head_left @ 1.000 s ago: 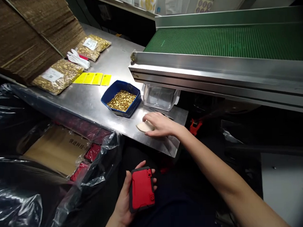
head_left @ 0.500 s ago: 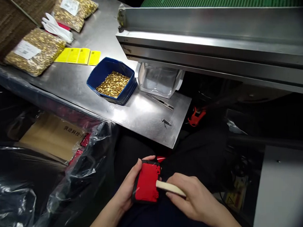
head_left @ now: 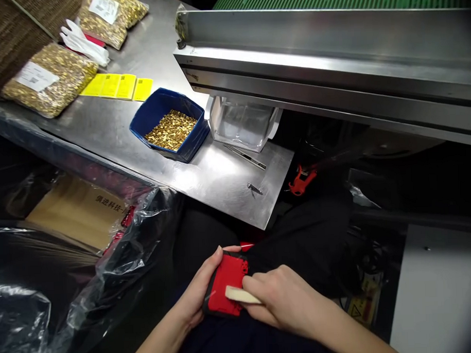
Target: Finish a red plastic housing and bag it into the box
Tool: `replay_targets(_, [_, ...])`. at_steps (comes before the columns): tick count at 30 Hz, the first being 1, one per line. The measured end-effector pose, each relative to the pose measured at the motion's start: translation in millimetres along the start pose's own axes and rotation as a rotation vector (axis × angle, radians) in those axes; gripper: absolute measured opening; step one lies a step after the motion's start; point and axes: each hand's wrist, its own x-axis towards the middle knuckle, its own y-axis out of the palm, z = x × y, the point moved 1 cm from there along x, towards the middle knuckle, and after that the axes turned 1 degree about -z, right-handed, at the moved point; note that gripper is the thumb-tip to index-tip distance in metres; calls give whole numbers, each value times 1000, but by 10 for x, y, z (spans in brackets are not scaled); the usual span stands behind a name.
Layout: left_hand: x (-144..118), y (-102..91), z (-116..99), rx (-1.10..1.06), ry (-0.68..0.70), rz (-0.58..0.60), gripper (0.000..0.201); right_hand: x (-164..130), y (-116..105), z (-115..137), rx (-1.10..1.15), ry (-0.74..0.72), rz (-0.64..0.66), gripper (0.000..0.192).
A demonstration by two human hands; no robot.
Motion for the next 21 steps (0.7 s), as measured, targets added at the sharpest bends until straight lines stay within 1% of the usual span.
replay_targets(3, [-4, 12, -10, 17, -8, -4, 56, 6, -25, -21, 50, 38, -22, 18])
replay_targets(5, [-11, 15, -11, 22, -4, -14, 56, 2, -38, -27, 91, 37, 0, 18])
replay_targets(8, [-14, 22, -12, 22, 2, -10, 60, 11, -46, -16, 95, 9, 29, 16])
replay_targets(11, [-13, 36, -16, 19, -27, -23, 62, 28, -59, -24, 91, 27, -9, 16])
replay_targets(14, [-17, 44, -20, 27, -27, -46, 63, 31, -67, -37, 125, 38, 0, 14])
replay_targets(17, [-27, 43, -19, 31, -18, -34, 63, 28, -76, -29, 145, 22, 16, 15])
replay_targets(21, [-39, 37, -15, 41, -21, -37, 62, 29, -113, -28, 168, 40, 13, 13])
